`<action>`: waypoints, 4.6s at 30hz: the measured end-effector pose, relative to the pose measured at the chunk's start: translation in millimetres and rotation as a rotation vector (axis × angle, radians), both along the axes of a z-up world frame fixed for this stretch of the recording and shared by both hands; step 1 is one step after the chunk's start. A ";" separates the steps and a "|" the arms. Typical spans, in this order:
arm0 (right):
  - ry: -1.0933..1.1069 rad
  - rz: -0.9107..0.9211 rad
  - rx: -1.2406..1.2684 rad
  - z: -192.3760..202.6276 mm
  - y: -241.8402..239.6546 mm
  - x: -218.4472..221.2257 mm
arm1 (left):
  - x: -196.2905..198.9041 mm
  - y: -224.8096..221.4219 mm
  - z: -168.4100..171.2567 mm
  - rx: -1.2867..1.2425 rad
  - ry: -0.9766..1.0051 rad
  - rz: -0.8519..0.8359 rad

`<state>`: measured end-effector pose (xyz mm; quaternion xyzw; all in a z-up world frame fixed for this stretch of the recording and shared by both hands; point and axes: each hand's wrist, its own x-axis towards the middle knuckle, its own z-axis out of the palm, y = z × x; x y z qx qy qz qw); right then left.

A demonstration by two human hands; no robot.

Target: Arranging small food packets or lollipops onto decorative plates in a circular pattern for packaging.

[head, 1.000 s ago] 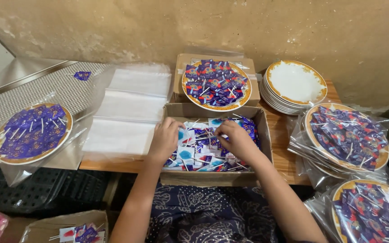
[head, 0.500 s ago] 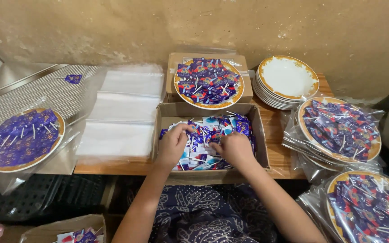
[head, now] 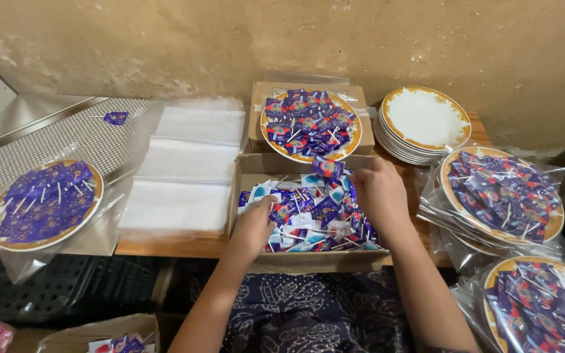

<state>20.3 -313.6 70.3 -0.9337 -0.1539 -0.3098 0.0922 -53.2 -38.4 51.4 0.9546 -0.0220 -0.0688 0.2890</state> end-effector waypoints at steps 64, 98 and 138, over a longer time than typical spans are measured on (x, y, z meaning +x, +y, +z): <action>0.208 0.038 0.403 -32.1 -15.6 37.9 | 125.6 -17.2 6.3 0.080 -0.880 0.040; 0.179 0.603 0.079 -43.1 98.1 0.7 | 35.6 19.7 -32.5 -0.600 -0.623 0.331; 0.794 0.233 1.717 -46.8 24.5 111.9 | 163.9 1.2 -38.6 -0.762 -0.534 0.352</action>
